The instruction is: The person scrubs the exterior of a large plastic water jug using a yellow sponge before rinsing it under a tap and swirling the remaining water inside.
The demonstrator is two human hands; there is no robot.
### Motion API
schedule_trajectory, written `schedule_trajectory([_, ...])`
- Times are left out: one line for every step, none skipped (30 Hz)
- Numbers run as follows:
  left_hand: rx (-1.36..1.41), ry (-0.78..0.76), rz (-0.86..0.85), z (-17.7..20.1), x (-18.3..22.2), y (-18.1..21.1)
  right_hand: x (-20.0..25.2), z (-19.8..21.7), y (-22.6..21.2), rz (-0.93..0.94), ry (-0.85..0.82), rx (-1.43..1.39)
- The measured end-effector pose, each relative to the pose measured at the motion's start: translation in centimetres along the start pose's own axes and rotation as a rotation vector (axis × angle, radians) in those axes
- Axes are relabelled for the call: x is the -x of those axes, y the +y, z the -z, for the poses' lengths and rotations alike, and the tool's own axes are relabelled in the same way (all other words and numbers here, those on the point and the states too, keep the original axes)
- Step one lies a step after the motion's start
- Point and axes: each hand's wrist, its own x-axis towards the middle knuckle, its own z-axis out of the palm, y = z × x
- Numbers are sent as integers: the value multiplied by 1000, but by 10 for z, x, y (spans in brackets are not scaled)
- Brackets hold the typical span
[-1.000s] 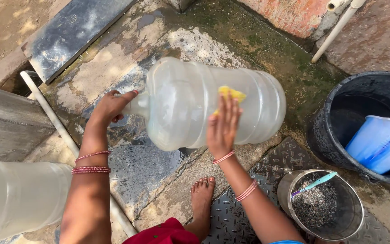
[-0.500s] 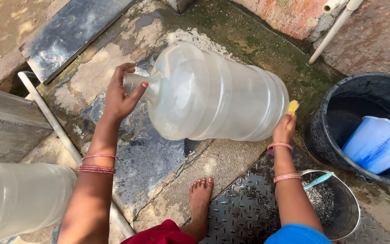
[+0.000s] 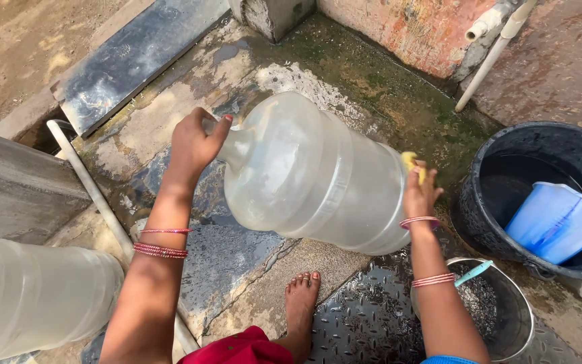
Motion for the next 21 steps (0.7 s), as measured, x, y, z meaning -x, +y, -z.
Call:
schedule_trajectory([-7,2,25,-1,0,5,21,-2,-36,148,-15,-25])
schedule_trajectory([-14,4,43,-5,-3,14,41,-5,-76,220,-67,-74])
schedule_trajectory([-20,5,61,-9,-6,23,62,-8,-117,294,-117,-122])
schedule_trajectory([-30,-10,83,-10,-11,31,84,-8,-154,391,-98,-179])
schedule_trajectory([-40,-26,105,-11,-15,38,102,-4,-184,489,-79,-236])
schedule_trajectory([-51,-45,141,-12,-12,42,114,4,-203,515,-79,-283])
schedule_trajectory([-62,-33,148,-14,-14,45,124,7,-213,540,-80,-330])
schedule_trajectory([-74,-23,165,-15,-17,45,134,6,-213,561,-90,-376])
schedule_trajectory([-87,-14,182,-15,-18,45,135,6,-202,563,-61,-308])
schedule_trajectory([-76,4,217,-15,-15,47,128,7,-182,567,-38,-246])
schedule_trajectory([-66,22,251,-15,-12,50,121,7,-155,572,-14,-184])
schedule_trajectory([-61,19,274,-15,-10,54,114,7,-124,789,205,-23])
schedule_trajectory([-56,17,298,-15,-8,60,105,7,-92,626,184,-49])
schedule_trajectory([-32,3,294,-15,-6,68,87,11,-61,527,253,1])
schedule_trajectory([-9,-11,290,-15,-5,77,68,19,-33,254,204,46])
schedule_trajectory([-34,-35,294,-17,-10,88,52,26,-13,208,185,119])
schedule_trajectory([-58,-60,299,-18,-14,98,42,27,-4,163,165,192])
schedule_trajectory([-67,-80,312,-20,-19,111,30,25,-7,149,100,206])
schedule_trajectory([-75,-99,326,-22,-23,123,17,26,-19,134,34,220])
schedule_trajectory([-105,-70,289,-29,-25,134,11,29,-37,116,-34,241])
schedule_trajectory([-137,-41,253,-34,-27,142,13,28,-60,243,-54,138])
